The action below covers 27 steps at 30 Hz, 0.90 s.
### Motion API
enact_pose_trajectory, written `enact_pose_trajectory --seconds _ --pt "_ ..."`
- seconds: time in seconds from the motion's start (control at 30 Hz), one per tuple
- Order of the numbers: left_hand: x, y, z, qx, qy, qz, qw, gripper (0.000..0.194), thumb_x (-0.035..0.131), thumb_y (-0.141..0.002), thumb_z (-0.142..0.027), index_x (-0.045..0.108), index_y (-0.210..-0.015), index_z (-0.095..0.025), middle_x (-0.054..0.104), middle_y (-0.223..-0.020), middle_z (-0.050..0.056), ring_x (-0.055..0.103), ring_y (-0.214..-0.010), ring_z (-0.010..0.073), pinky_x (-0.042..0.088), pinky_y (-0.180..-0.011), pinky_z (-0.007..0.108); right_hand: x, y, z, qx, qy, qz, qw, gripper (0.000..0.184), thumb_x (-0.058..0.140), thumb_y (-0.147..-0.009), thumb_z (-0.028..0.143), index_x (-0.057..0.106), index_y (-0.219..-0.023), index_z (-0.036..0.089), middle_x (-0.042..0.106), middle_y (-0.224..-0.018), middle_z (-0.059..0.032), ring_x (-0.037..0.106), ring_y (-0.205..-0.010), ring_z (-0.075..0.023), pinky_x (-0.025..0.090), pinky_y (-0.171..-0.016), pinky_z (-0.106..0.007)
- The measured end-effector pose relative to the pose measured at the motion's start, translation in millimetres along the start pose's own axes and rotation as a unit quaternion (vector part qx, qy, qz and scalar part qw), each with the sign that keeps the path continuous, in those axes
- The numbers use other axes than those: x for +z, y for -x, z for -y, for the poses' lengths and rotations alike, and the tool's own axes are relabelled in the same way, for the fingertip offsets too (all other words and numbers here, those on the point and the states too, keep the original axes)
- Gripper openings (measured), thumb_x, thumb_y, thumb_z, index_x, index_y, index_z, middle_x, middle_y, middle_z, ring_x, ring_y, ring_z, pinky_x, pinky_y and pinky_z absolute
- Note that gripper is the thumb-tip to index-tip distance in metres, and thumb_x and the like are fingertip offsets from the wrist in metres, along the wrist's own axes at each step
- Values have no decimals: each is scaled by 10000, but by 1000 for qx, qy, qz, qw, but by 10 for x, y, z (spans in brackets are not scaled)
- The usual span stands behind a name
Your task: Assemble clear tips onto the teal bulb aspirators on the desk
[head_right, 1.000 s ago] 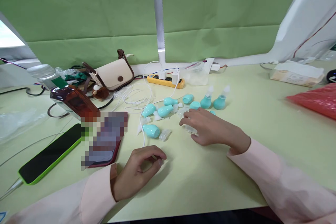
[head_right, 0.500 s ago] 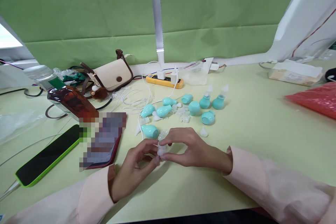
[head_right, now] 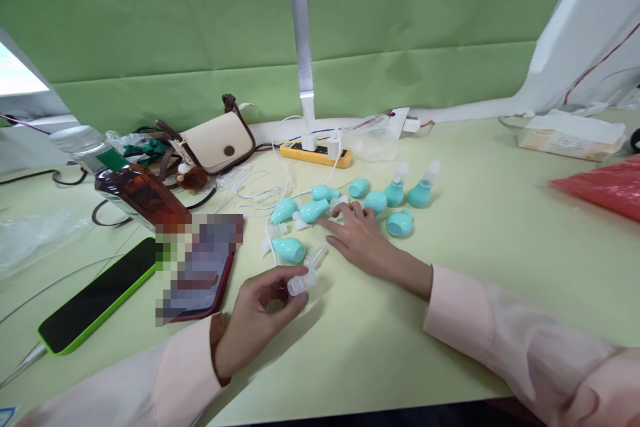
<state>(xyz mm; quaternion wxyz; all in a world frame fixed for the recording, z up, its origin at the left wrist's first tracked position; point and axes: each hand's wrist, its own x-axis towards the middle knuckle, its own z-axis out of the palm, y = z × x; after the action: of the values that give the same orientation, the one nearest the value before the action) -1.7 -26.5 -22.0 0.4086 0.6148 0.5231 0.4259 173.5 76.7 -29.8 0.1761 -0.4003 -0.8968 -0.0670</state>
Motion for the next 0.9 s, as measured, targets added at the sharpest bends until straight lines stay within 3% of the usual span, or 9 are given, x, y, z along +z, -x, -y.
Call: enact_pose_trajectory --seconds 0.17,0.37,0.63,0.8,0.9 --pt "-1 15 22 -3 -16 7 1000 220 573 -675 -195 615 -886 -150 614 -748 31 520 -596 112 425 -547 203 40 -29 37 -3 42 18 999 233 380 -835 285 566 -972 253 501 -928 -82 409 -868 -234 301 -658 -368" --pt "0 14 38 0 -21 12 1000 215 570 -681 -201 615 -887 -160 614 -761 27 513 -599 112 418 -541 202 75 -65 15 -43 -46 -25 998 192 421 -830 232 594 -754 198 587 -958 -46 438 -905 -215 253 -702 -372" --pt "-6 1 27 -5 -13 14 1000 222 573 -679 -199 611 -893 -154 610 -776 32 512 -600 111 424 -553 207 40 -79 17 -77 -114 -51 989 156 441 -806 150 565 -716 177 630 -724 -15 527 -735 -166 279 -695 -355" --pt "-22 -1 -5 -14 28 10 999 216 565 -700 -217 573 -905 -149 568 -684 9 487 -574 99 415 -541 198 -19 -61 65 -89 -186 -153 966 104 507 -758 152 572 -684 187 628 -674 -5 556 -645 -140 327 -700 -360" --pt "-27 0 -11 -25 58 19 998 202 552 -716 -224 558 -900 -141 560 -668 8 479 -558 96 413 -528 199 -127 -3 182 -48 -323 -165 930 29 580 -704 170 595 -704 195 633 -668 -7 568 -634 -134 407 -654 -324"
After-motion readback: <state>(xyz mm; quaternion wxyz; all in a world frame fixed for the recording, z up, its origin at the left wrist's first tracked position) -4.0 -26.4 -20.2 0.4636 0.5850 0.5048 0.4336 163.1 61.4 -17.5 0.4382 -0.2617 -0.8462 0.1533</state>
